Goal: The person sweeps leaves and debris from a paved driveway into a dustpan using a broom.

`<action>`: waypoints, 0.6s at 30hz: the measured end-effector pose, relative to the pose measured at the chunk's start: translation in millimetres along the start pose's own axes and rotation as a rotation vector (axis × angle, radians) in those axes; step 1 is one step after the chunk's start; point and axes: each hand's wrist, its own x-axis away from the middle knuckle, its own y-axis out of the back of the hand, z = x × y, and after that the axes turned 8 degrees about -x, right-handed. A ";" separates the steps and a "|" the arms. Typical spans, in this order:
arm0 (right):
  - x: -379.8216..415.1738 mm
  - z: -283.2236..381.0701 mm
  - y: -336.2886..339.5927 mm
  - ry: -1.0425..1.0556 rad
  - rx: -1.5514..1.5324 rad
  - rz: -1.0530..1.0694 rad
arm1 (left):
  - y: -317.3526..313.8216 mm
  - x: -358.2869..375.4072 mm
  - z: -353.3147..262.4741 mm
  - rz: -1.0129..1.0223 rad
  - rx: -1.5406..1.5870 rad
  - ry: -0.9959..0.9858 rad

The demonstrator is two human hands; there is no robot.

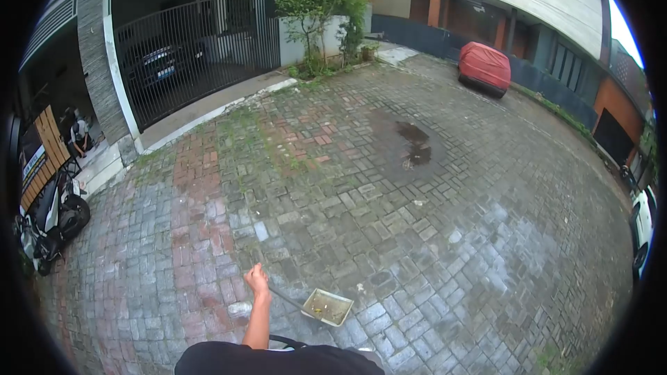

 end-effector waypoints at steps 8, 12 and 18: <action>-162.4 170.7 76.0 0.073 -0.117 0.031 | -199.2 16.3 45.3 -0.011 -0.177 -0.065; -240.6 222.7 109.6 0.075 -0.231 0.006 | -333.9 -2.5 113.3 0.063 -0.395 -0.120; -332.1 252.3 125.8 -0.031 -0.437 -0.193 | -588.4 -3.7 178.1 0.169 -0.560 -0.189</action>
